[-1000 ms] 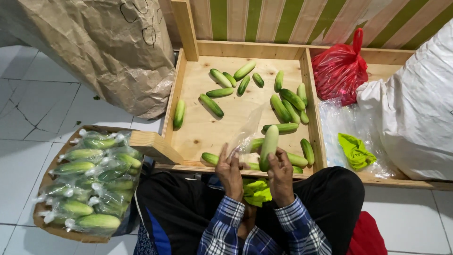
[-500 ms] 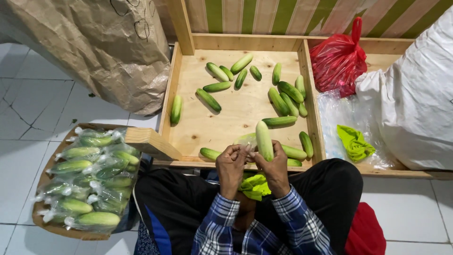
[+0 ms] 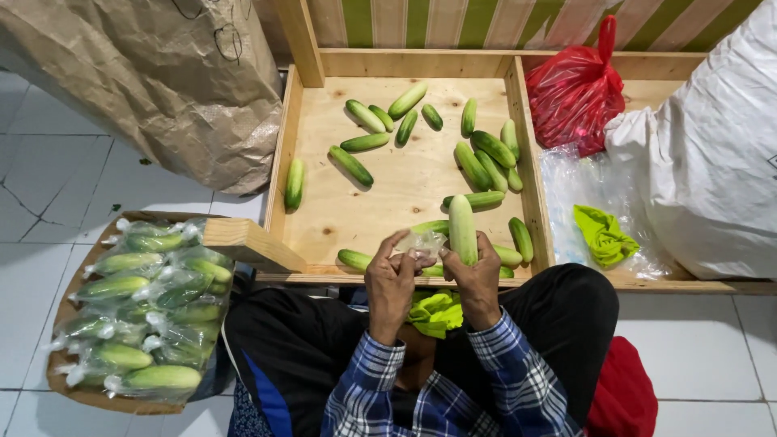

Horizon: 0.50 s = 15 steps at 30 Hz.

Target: The person sorts cucumbers on a wooden tray, wipes several with a cloth, and places them into plastic bags in a cardboard box.

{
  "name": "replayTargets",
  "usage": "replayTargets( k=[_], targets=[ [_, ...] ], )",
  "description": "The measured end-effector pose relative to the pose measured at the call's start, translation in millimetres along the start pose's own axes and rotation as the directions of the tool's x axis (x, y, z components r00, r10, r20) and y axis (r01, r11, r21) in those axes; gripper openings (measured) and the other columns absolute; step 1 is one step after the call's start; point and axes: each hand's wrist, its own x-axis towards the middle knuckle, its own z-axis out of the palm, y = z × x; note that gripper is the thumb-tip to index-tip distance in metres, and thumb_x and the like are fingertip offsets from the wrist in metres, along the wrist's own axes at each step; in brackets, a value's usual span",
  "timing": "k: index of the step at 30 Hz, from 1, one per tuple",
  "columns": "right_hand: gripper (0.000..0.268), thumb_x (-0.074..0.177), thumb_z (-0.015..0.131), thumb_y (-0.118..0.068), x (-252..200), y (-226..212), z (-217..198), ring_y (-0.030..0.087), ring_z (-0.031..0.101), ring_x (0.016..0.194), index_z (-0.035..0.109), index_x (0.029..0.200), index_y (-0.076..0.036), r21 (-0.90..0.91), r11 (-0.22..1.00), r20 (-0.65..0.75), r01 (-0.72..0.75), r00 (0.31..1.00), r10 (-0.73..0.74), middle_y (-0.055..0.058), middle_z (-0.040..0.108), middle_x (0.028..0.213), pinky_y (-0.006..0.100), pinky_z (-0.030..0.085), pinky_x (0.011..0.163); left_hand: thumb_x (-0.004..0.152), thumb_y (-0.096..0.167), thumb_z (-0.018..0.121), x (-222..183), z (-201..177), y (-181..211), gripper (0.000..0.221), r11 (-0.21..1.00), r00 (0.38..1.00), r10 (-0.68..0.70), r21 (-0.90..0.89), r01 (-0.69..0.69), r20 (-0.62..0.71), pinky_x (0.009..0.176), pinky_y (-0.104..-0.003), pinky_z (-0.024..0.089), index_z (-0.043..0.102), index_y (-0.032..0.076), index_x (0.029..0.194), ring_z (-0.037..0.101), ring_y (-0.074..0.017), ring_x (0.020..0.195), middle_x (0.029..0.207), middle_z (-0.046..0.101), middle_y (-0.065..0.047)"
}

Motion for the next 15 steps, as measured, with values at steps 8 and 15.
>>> replayTargets(
  k=[8, 15],
  targets=[
    [0.023, 0.077, 0.076, 0.000, -3, 15, -7, 0.014, 0.060, 0.043, 0.066, 0.097, 0.003, 0.003, 1.000, 0.050, 0.006, 0.999, -0.006, 0.014, 0.066, 0.064, 0.029, 0.049, 0.039, 0.087, 0.000, 0.056, 8, -7, -20, 0.033, 0.963, 0.958, 0.150, 0.254, -0.086, -0.244, 0.054, -0.036, 0.062, 0.075, 0.011, 0.110, 0.074, -0.0261, 0.053, 0.102, 0.077, -0.013],
    [0.028, 0.071, 0.075, 0.002, -6, 3, -10, 0.015, 0.067, 0.062, 0.071, 0.098, -0.002, -0.043, 0.998, 0.142, 0.036, 0.989, -0.030, 0.014, 0.072, 0.073, 0.031, 0.055, 0.055, 0.081, -0.001, 0.060, 7, -7, -18, 0.029, 0.878, 0.907, 0.359, 0.410, -0.248, -0.220, 0.058, -0.032, 0.063, 0.079, 0.014, 0.098, 0.077, -0.0322, 0.071, 0.087, 0.073, -0.007]
  ],
)
